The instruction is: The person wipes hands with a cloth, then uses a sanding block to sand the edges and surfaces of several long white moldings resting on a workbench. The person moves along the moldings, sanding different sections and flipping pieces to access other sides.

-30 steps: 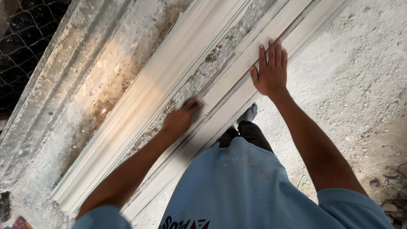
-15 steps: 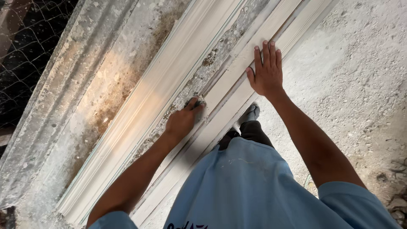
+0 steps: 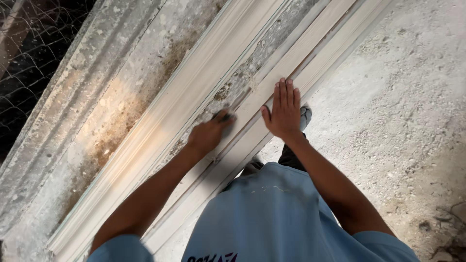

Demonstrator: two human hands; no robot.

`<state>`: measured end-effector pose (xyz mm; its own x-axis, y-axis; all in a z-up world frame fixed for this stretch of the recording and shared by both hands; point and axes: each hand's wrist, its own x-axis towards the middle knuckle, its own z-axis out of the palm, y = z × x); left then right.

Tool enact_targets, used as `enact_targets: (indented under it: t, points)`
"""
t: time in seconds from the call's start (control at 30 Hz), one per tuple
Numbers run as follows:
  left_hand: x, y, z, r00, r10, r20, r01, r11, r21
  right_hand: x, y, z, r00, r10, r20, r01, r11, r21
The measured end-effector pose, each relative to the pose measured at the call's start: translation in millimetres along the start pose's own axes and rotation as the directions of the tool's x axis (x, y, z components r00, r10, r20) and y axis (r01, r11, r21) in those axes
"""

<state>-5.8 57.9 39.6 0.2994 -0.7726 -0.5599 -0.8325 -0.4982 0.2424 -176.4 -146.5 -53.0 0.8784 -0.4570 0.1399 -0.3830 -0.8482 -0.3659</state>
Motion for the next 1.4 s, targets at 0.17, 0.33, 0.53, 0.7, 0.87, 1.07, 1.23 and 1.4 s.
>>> enact_targets:
  t: [0.17, 0.33, 0.53, 0.7, 0.87, 1.07, 1.23, 1.4]
  points:
    - [47.5, 29.1, -11.6, 0.998, -0.001, -0.055, -0.001, 0.999, -0.034, 0.7, 5.5, -2.8, 0.996, -0.08, -0.043, 0.08, 0.997, 0.018]
    - [155.0, 73.5, -32.9, 0.987, 0.021, -0.16, -0.033, 0.997, -0.072, 9.1, 44.2, -19.7, 0.98, -0.183, 0.081, 0.148, 0.934, 0.324]
    - [67.8, 51.6, -25.5, 0.988, -0.15, 0.025, 0.15, 0.988, -0.031, 79.3, 191.3, -50.7, 0.976, -0.214, 0.052, 0.193, 0.945, 0.265]
    - [23.7, 40.5, -25.3, 0.984, -0.176, -0.011, 0.175, 0.983, -0.049, 148.6, 262.8, -47.4, 0.995, -0.059, 0.078, 0.064, 0.996, -0.061]
    - [159.8, 63.5, -21.4, 0.993, -0.063, -0.103, 0.061, 0.998, -0.027, 150.8, 251.6, -52.7, 0.998, -0.041, 0.039, 0.044, 0.996, -0.077]
    - [121.1, 66.2, -34.1, 0.983, -0.04, -0.177, 0.036, 0.999, -0.029, 149.4, 248.0, -58.6, 0.997, -0.035, 0.074, 0.04, 0.997, -0.072]
    - [27.8, 41.5, -37.9, 0.983, -0.173, 0.066, 0.174, 0.985, -0.009, 150.4, 248.3, -50.5, 0.999, -0.028, 0.036, 0.033, 0.991, -0.132]
    - [154.8, 73.5, -39.4, 0.975, 0.044, -0.22, -0.063, 0.995, -0.082, 152.4, 248.1, -49.4, 0.997, 0.013, 0.077, -0.004, 0.993, -0.115]
